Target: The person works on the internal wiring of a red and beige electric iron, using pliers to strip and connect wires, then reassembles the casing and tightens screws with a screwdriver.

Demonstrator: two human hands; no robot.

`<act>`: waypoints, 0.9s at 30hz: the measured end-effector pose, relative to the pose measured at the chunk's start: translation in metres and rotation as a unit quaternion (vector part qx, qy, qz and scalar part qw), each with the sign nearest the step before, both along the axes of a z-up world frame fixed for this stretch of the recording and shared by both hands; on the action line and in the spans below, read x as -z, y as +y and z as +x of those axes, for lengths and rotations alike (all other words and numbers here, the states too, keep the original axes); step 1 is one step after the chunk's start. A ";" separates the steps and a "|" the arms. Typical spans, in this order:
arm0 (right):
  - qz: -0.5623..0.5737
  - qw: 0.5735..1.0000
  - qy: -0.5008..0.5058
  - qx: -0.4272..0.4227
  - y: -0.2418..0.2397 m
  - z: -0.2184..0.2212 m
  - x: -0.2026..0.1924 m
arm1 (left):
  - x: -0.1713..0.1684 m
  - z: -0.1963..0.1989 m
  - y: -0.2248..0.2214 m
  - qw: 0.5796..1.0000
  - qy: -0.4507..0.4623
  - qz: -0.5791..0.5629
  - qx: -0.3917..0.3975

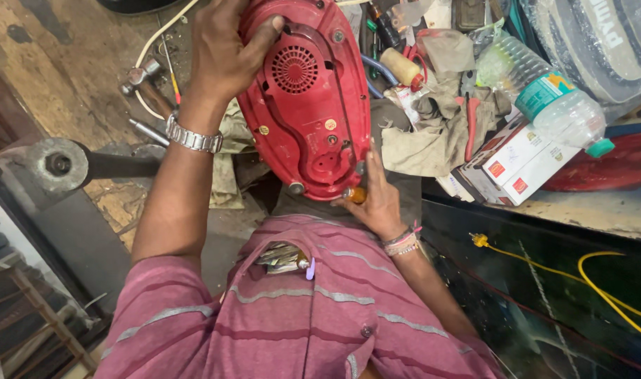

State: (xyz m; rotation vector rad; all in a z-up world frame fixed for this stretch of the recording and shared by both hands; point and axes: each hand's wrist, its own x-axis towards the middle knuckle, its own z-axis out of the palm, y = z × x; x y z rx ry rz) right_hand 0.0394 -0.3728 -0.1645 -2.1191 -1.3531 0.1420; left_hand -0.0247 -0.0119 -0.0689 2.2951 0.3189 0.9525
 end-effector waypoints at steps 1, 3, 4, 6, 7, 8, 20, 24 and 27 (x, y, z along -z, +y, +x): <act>-0.007 1.000 -0.015 -0.007 -0.003 0.002 0.006 | -0.001 0.000 0.000 1.000 0.004 -0.003 0.003; -0.046 0.999 -0.007 -0.012 -0.007 0.005 0.014 | -0.003 0.000 -0.001 1.000 0.004 -0.001 0.012; -0.063 0.998 -0.004 -0.016 -0.007 0.007 0.017 | -0.004 0.000 -0.001 1.000 0.000 0.006 0.017; -0.038 0.999 -0.012 -0.030 -0.005 0.009 0.018 | -0.006 0.000 0.000 1.000 0.001 0.021 0.020; -0.026 0.999 -0.016 -0.037 -0.004 0.009 0.018 | -0.006 0.001 0.000 0.999 0.006 0.028 0.018; -0.037 0.999 -0.014 -0.031 -0.004 0.009 0.018 | -0.006 0.001 0.000 0.999 0.011 0.035 0.016; -0.014 1.000 -0.014 0.002 -0.005 0.001 0.017 | -0.017 -0.002 -0.002 0.995 -0.024 -0.018 0.096; -0.020 1.000 -0.020 0.012 -0.003 -0.001 0.011 | -0.019 0.001 -0.002 0.997 -0.008 0.018 0.072; -0.029 0.999 -0.020 0.018 0.001 -0.001 0.002 | -0.022 0.007 0.000 0.997 -0.016 0.041 0.056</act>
